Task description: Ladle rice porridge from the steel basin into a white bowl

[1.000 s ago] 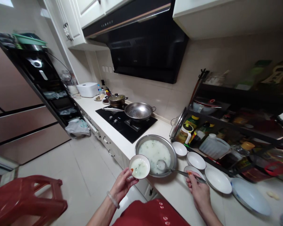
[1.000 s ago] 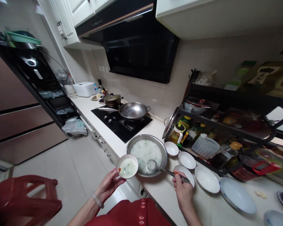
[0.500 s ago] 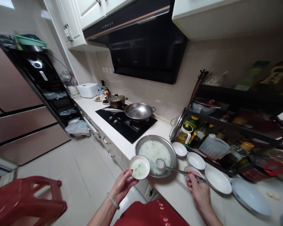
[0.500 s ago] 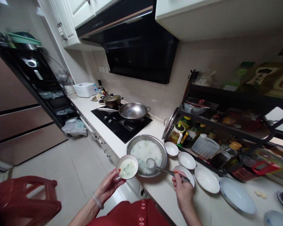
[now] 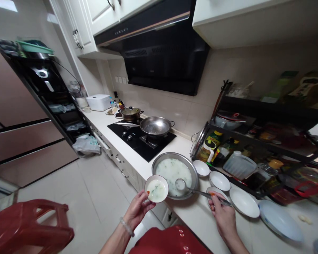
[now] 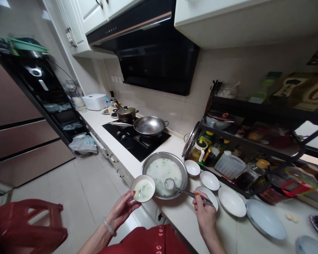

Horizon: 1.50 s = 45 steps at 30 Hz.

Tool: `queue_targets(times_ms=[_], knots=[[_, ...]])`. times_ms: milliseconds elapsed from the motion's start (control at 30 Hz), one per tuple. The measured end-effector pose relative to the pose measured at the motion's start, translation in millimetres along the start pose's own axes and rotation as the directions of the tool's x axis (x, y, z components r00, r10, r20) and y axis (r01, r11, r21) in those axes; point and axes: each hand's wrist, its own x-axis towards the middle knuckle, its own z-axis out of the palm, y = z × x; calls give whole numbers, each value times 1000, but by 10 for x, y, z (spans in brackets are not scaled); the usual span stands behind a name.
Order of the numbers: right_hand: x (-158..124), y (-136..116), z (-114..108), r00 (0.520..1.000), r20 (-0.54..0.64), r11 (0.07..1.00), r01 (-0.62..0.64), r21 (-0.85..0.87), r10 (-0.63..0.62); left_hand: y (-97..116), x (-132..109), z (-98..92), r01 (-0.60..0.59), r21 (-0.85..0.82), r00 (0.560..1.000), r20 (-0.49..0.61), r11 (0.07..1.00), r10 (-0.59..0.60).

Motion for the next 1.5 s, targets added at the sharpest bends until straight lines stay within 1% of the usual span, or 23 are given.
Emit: queue_targets(times_ms=[267, 533, 733, 967, 1100, 1233, 1367, 1433, 1500], knots=[[-20, -2, 9, 1000, -4, 998, -7, 55, 8, -12, 10, -26, 1, 8, 1000, 9, 1000, -1], [-34, -80, 72, 999, -7, 995, -38, 92, 39, 4, -12, -6, -1, 1, 1000, 9, 1000, 1], [-33, -141, 101, 1000, 2, 993, -22, 118, 21, 5, 1, -19, 2, 1, 1000, 31, 1000, -2], [-92, -332, 140, 997, 64, 974, -47, 221, 34, 9, -11, -22, 4, 1, 1000, 24, 1000, -4], [-186, -484, 187, 993, 114, 970, -31, 243, 3, 4, -11, -25, 4, 0, 1000, 8, 1000, -4], [-277, -543, 240, 985, 172, 978, -10, 207, -26, 2, -2, -28, 2, 2, 1000, 25, 1000, -2], [-354, -521, 292, 972, 227, 994, 33, 106, -56, 10, -12, -21, 0, -3, 999, 37, 1000, 0], [-392, -496, 311, 965, 250, 996, 74, 51, -84, 13, -19, -20, -1, -3, 999, 36, 1000, 1], [-426, -460, 319, 950, 276, 989, 150, 11, -147, 13, -24, -19, -1, -5, 1000, 30, 1000, 1]])
